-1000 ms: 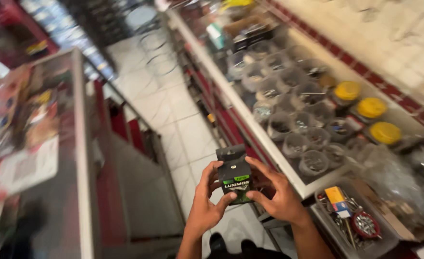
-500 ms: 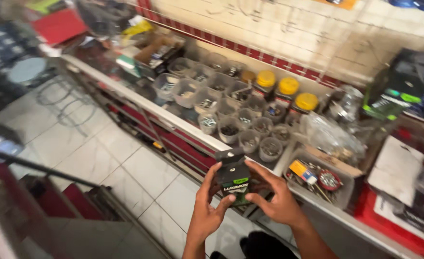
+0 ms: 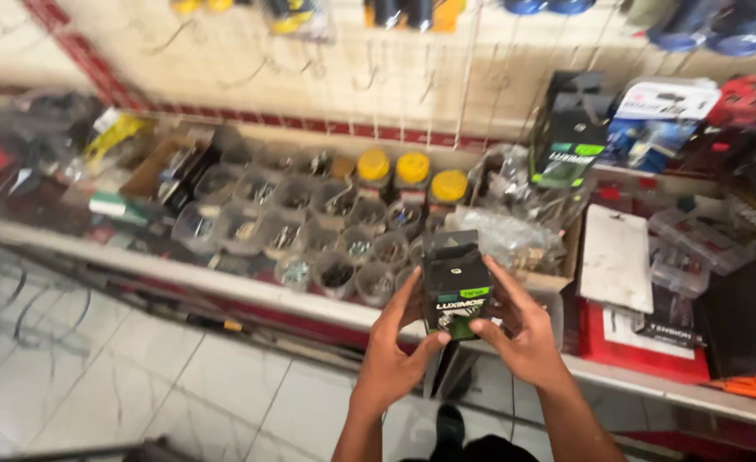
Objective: The person picks up packaged motorcycle parts from a counter and places them onto hanging hooks on a wall display, then picks up a small black box and turns it over by hand to view different sides.
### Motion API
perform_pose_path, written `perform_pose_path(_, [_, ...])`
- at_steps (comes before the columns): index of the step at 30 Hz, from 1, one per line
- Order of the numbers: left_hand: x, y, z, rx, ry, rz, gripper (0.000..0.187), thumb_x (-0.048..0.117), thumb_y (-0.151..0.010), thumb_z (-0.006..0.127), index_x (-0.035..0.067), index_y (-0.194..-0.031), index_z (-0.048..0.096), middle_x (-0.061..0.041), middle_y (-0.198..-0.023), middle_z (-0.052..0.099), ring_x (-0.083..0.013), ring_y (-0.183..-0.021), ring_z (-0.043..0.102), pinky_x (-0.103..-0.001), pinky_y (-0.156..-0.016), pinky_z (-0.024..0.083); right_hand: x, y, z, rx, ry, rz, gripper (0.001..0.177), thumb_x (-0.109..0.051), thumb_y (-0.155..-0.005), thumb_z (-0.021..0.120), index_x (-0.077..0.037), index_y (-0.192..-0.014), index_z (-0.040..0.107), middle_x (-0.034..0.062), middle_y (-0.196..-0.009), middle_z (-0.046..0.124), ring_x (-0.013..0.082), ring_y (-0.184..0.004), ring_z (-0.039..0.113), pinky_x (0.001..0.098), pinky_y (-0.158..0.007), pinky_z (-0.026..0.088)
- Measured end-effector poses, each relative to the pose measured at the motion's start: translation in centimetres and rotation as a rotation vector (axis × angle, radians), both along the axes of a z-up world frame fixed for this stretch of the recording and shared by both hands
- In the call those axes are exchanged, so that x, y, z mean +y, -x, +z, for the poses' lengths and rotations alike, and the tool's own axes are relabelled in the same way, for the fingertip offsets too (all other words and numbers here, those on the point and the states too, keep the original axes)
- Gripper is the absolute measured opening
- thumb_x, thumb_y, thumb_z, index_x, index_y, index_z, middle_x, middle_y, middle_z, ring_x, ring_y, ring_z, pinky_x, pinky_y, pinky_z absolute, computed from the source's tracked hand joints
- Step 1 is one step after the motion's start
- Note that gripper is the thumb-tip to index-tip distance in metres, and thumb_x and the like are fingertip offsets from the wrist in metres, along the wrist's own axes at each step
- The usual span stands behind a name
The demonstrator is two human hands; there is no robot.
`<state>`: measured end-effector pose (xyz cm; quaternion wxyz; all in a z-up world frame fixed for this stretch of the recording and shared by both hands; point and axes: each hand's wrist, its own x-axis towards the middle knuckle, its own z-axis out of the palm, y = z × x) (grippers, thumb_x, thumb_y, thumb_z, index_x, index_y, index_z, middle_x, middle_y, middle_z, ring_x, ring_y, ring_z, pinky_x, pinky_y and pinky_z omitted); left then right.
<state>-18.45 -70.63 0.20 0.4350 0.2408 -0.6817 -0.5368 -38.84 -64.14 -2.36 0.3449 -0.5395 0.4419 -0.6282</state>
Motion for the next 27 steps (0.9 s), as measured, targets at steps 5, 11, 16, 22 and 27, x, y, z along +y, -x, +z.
perform_pose_path(5, [-3.0,2.8,3.6,-0.118,0.217,-0.015,0.078,0.027,-0.094,0.077,0.005,-0.159,0.041,-0.019,-0.144,0.062,-0.0301,-0.132,0.064,-0.039,-0.111,0.048,-1.9,2.6,1.9,-0.002,0.067,-0.125,0.085,-0.007,-0.090,0.074,0.001,-0.162,0.029,0.0203,-0.149,0.054,0.0252,-0.132,0.058,0.0380,-0.106,0.052])
perform_pose_path(11, [-7.2,6.5,6.1,-0.052,0.390,-0.032,0.070,0.031,-0.096,0.075,0.004,-0.155,0.047,-0.021,-0.151,0.059,-0.0326,-0.142,0.058,-0.040,-0.119,0.044,-4.6,5.3,5.1,-0.019,0.148,-0.192,0.087,-0.009,-0.095,0.072,0.000,-0.166,0.021,0.0190,-0.148,0.055,0.0230,-0.129,0.060,0.0358,-0.106,0.051])
perform_pose_path(16, [-8.8,9.3,6.7,-0.001,0.377,-0.063,0.070,0.033,-0.100,0.073,0.005,-0.157,0.045,-0.019,-0.153,0.058,-0.0309,-0.144,0.057,-0.039,-0.122,0.042,-6.0,7.2,6.7,0.028,0.169,-0.216,0.085,-0.009,-0.099,0.071,-0.001,-0.168,0.022,0.0192,-0.146,0.058,0.0225,-0.129,0.061,0.0359,-0.109,0.051])
perform_pose_path(22, [-10.9,11.4,6.5,-0.012,0.337,-0.085,0.071,0.035,-0.099,0.070,0.004,-0.158,0.044,-0.018,-0.151,0.059,-0.0281,-0.141,0.059,-0.037,-0.119,0.045,-7.8,8.6,7.2,0.047,0.161,-0.217,0.081,-0.006,-0.101,0.065,-0.001,-0.168,0.018,0.0185,-0.149,0.056,0.0225,-0.132,0.059,0.0355,-0.113,0.047])
perform_pose_path(27, [-13.3,12.6,5.4,0.028,0.326,-0.101,0.069,0.034,-0.101,0.069,0.004,-0.157,0.042,-0.019,-0.156,0.055,-0.0289,-0.146,0.055,-0.038,-0.121,0.042,-9.7,8.2,7.4,0.132,0.110,-0.272,0.076,-0.002,-0.102,0.058,-0.001,-0.166,0.016,0.0184,-0.151,0.053,0.0232,-0.136,0.056,0.0352,-0.113,0.046])
